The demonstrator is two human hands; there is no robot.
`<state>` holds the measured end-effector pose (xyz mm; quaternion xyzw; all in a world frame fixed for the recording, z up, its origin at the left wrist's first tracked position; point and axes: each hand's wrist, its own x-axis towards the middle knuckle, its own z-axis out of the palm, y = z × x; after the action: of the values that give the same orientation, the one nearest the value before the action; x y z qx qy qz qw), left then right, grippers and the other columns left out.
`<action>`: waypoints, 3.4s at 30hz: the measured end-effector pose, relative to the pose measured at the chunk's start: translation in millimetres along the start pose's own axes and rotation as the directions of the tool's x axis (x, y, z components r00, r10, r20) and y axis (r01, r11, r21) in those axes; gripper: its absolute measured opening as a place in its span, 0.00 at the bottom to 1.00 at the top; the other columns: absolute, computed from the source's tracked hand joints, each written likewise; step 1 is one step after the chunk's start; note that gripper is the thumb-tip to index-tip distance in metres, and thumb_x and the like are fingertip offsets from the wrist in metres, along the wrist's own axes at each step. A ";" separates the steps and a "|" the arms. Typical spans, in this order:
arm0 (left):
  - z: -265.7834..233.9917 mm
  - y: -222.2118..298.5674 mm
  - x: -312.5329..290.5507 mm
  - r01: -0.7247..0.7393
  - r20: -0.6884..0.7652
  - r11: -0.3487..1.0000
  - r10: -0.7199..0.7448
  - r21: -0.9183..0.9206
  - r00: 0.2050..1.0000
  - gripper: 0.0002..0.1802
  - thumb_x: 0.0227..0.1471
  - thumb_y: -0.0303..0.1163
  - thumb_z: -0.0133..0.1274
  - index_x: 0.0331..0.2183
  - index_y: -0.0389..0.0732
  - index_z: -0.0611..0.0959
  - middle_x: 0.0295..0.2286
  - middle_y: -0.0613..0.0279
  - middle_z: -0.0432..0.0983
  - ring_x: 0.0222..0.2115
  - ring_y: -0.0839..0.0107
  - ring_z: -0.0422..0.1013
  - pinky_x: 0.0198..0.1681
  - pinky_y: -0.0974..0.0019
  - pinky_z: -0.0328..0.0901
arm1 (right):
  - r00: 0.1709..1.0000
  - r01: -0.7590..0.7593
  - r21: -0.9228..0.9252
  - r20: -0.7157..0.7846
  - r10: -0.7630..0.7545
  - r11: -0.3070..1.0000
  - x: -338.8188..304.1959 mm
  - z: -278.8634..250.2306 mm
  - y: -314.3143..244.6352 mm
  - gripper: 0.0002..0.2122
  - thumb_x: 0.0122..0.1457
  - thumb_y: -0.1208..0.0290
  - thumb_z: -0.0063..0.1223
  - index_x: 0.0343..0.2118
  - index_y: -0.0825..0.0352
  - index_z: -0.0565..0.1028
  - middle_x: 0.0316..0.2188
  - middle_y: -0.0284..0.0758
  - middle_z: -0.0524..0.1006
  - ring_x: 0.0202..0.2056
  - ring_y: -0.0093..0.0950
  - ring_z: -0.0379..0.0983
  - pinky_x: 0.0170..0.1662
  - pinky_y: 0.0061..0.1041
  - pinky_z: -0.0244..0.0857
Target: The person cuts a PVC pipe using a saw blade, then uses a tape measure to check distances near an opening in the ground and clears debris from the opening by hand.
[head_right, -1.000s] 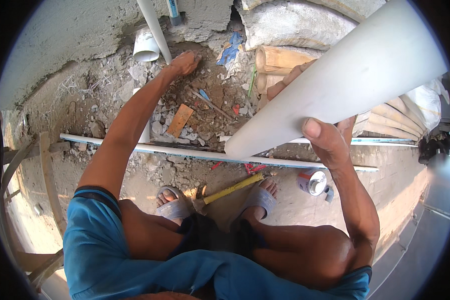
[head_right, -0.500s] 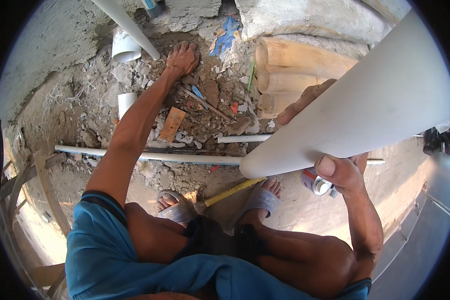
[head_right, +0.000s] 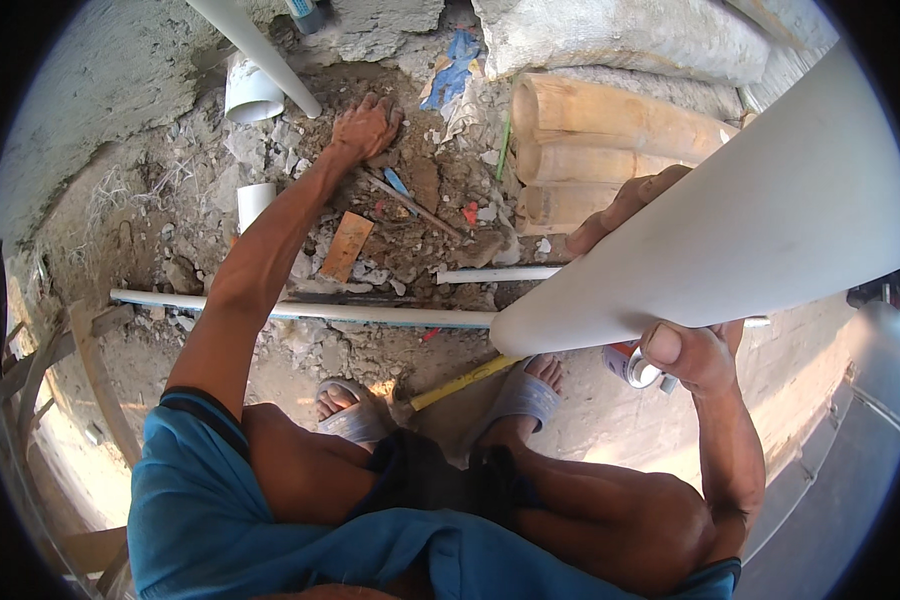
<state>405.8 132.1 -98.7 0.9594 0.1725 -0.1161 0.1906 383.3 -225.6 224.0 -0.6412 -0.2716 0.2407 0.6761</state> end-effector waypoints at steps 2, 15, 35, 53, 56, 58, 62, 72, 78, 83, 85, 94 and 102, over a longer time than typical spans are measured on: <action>-4.2 0.3 -3.5 -0.003 0.032 0.999 0.004 -0.039 0.999 0.31 0.67 0.52 0.38 0.61 0.41 0.70 0.62 0.47 0.64 0.59 0.38 0.66 0.62 0.38 0.62 | 1.000 0.006 -0.015 -0.001 -0.006 1.000 -1.9 0.3 -2.8 0.37 0.39 0.53 0.71 0.50 0.70 0.70 0.38 0.41 0.71 0.40 0.41 0.78 0.41 0.41 0.80; -29.7 9.0 -115.9 -0.142 0.298 0.970 0.198 -0.199 0.934 0.48 0.67 0.66 0.27 0.68 0.34 0.60 0.68 0.41 0.54 0.70 0.48 0.49 0.73 0.52 0.46 | 0.998 -0.022 -0.064 0.058 0.026 0.998 -15.2 13.6 -17.7 0.40 0.38 0.51 0.73 0.51 0.71 0.69 0.37 0.40 0.73 0.39 0.39 0.78 0.45 0.40 0.77; -179.5 -7.4 -151.1 -0.243 -0.510 0.698 -0.202 -0.673 0.836 0.22 0.65 0.47 0.56 0.41 0.34 0.79 0.31 0.58 0.80 0.32 0.71 0.75 0.40 0.64 0.71 | 0.982 0.157 -0.501 0.167 -0.083 0.851 194.1 104.3 136.8 0.43 0.52 0.55 0.71 0.64 0.69 0.58 0.56 0.49 0.73 0.57 0.41 0.72 0.62 0.39 0.65; -339.4 63.7 -162.0 -0.488 -0.883 0.806 -0.091 -0.337 0.460 0.49 0.53 0.69 0.58 0.52 0.28 0.78 0.38 0.45 0.81 0.41 0.59 0.79 0.49 0.58 0.74 | 0.991 0.118 -0.580 0.126 -0.055 0.806 246.7 138.2 134.1 0.43 0.49 0.57 0.71 0.63 0.71 0.57 0.50 0.56 0.76 0.52 0.50 0.76 0.58 0.41 0.69; -327.2 65.4 -181.6 -0.577 -0.893 0.724 -0.119 -0.377 0.434 0.47 0.52 0.69 0.59 0.48 0.29 0.79 0.36 0.50 0.79 0.37 0.64 0.77 0.41 0.60 0.73 | 0.977 0.187 -0.583 0.191 -0.090 0.791 244.1 129.1 144.7 0.44 0.49 0.57 0.71 0.63 0.71 0.57 0.52 0.57 0.75 0.53 0.51 0.75 0.59 0.42 0.68; -322.3 60.0 -198.1 -0.583 -0.885 0.713 -0.115 -0.390 0.451 0.49 0.49 0.69 0.62 0.49 0.29 0.79 0.38 0.48 0.80 0.39 0.62 0.78 0.44 0.58 0.73 | 0.958 0.237 -0.566 0.270 -0.095 0.790 236.2 131.0 142.3 0.45 0.49 0.57 0.71 0.65 0.71 0.56 0.54 0.56 0.74 0.55 0.49 0.74 0.60 0.42 0.67; -313.2 54.2 -238.2 -0.556 -0.851 0.719 -0.094 -0.417 0.517 0.46 0.47 0.68 0.64 0.47 0.31 0.80 0.39 0.50 0.76 0.41 0.62 0.76 0.45 0.57 0.72 | 0.905 0.300 -0.486 0.416 -0.084 0.821 212.5 125.8 136.6 0.45 0.49 0.59 0.70 0.66 0.70 0.55 0.56 0.55 0.73 0.56 0.46 0.73 0.61 0.42 0.66; -318.8 43.1 -242.1 -0.550 -0.858 0.753 -0.036 -0.361 0.513 0.53 0.47 0.76 0.57 0.46 0.28 0.77 0.39 0.45 0.71 0.41 0.56 0.73 0.41 0.51 0.72 | 0.928 0.143 -0.108 0.361 -0.095 0.984 80.9 104.0 68.9 0.37 0.50 0.55 0.65 0.59 0.71 0.64 0.45 0.41 0.71 0.49 0.32 0.70 0.54 0.36 0.65; -311.1 51.8 -214.9 -0.662 -0.823 0.582 -0.023 -0.473 0.568 0.58 0.45 0.75 0.59 0.51 0.26 0.73 0.37 0.46 0.73 0.39 0.57 0.76 0.40 0.53 0.74 | 0.938 -0.051 -0.031 0.340 0.059 0.998 1.6 97.5 72.0 0.38 0.53 0.58 0.64 0.62 0.71 0.60 0.47 0.37 0.70 0.50 0.29 0.67 0.56 0.34 0.63; -307.4 58.1 -203.3 -0.730 -0.801 0.428 0.024 -0.533 0.599 0.59 0.45 0.75 0.59 0.54 0.26 0.72 0.42 0.40 0.74 0.43 0.55 0.78 0.46 0.55 0.75 | 0.909 -0.299 0.002 0.306 0.284 0.954 -57.3 110.1 98.0 0.38 0.53 0.60 0.64 0.63 0.70 0.59 0.48 0.38 0.69 0.51 0.29 0.67 0.57 0.32 0.62; -307.6 58.9 -206.2 -0.732 -0.787 0.402 0.042 -0.550 0.615 0.60 0.46 0.75 0.59 0.55 0.26 0.71 0.45 0.38 0.74 0.46 0.55 0.78 0.48 0.56 0.75 | 0.894 -0.307 0.001 0.343 0.288 0.952 -59.6 114.1 101.6 0.38 0.54 0.61 0.64 0.64 0.69 0.58 0.49 0.38 0.69 0.51 0.29 0.67 0.58 0.33 0.62; -311.4 44.2 -215.3 -0.661 -0.690 0.374 0.072 -0.651 0.720 0.49 0.53 0.68 0.57 0.57 0.33 0.71 0.40 0.50 0.82 0.37 0.66 0.83 0.40 0.62 0.81 | 0.923 -0.106 -0.038 0.368 0.113 0.994 -15.9 161.1 103.2 0.39 0.55 0.62 0.64 0.65 0.68 0.55 0.50 0.39 0.68 0.51 0.29 0.68 0.56 0.34 0.64; -330.4 77.5 -253.0 -0.540 -0.542 0.155 0.031 -0.827 0.840 0.45 0.56 0.60 0.61 0.58 0.31 0.72 0.38 0.56 0.80 0.36 0.70 0.77 0.38 0.67 0.73 | 0.922 -0.124 -0.098 0.357 0.151 0.987 -20.2 153.9 107.2 0.38 0.54 0.62 0.65 0.64 0.68 0.58 0.48 0.40 0.70 0.50 0.30 0.68 0.55 0.34 0.65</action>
<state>255.6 126.4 297.0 0.6414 0.0502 0.2561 0.7214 266.9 -119.3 120.5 -0.6277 -0.3547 0.3917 0.5716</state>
